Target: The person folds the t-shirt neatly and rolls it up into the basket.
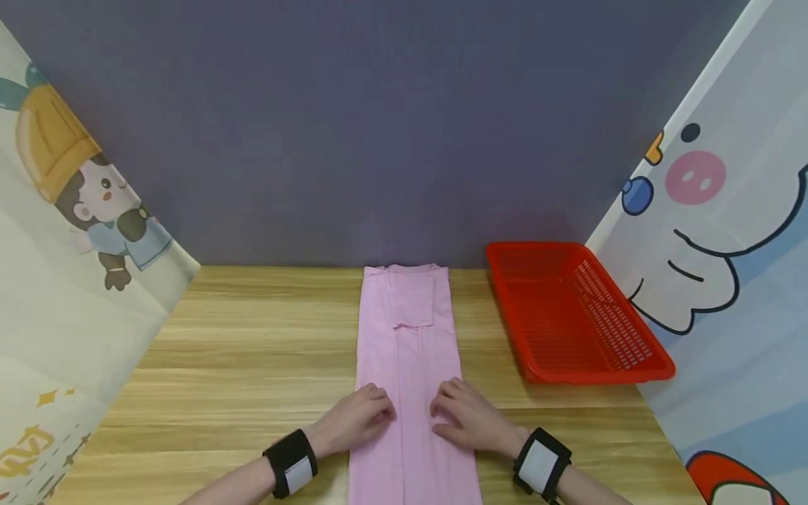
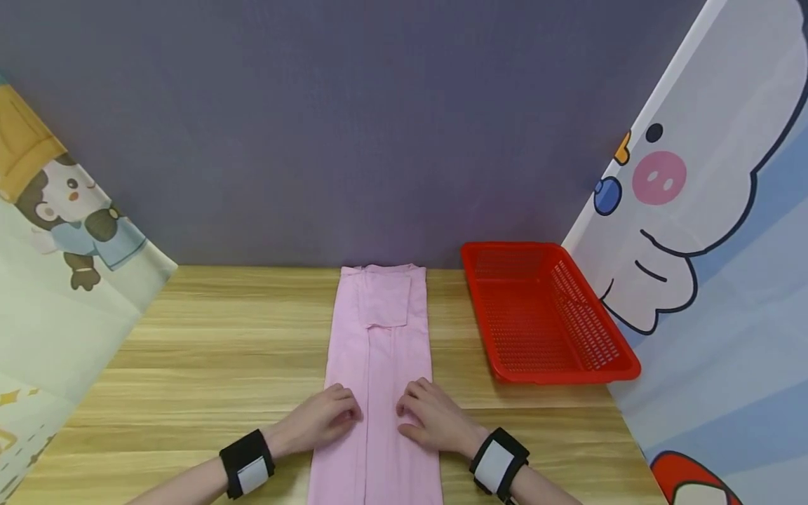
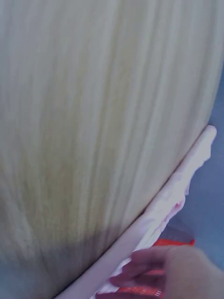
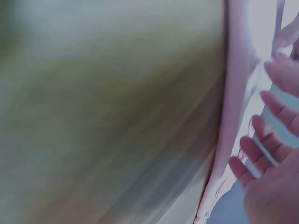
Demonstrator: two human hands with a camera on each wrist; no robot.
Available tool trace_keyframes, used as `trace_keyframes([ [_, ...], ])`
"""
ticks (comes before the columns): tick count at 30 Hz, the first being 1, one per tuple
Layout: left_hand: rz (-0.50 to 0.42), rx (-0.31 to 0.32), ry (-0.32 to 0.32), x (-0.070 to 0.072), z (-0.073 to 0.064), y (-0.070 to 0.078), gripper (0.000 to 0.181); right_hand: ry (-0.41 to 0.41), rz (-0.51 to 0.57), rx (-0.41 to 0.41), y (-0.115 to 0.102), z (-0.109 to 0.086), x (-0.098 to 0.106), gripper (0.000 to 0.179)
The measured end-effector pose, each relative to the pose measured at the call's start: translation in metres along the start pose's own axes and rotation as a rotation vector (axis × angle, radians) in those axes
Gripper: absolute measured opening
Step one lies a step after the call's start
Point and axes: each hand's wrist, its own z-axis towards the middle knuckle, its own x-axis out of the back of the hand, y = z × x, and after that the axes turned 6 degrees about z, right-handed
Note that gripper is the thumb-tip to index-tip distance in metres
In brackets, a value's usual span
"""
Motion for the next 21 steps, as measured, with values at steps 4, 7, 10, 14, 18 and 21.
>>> trace_keyframes([
  [4,-0.041,-0.151,-0.134,0.011,-0.011,-0.001,0.005,-0.065,0.017,0.046,0.001,-0.009,0.005,0.023],
  [7,-0.053,-0.262,-0.171,0.019,-0.017,-0.003,0.01,-0.116,0.017,0.054,0.002,-0.013,0.008,0.028],
  [10,-0.078,-0.358,-0.226,0.027,-0.02,-0.001,0.007,-0.189,0.055,0.043,-0.003,-0.016,0.012,0.02],
  [14,-0.117,-0.419,-0.333,0.033,-0.022,0.009,0.008,-0.301,0.143,0.025,-0.017,-0.016,0.017,0.007],
  [18,-0.138,-0.408,-0.405,0.034,-0.024,0.019,0.004,-0.391,0.188,0.017,-0.029,-0.017,0.019,0.009],
  [21,-0.12,-0.397,-0.44,0.034,-0.027,0.026,0.005,-0.448,0.198,-0.011,-0.034,-0.016,0.019,0.008],
])
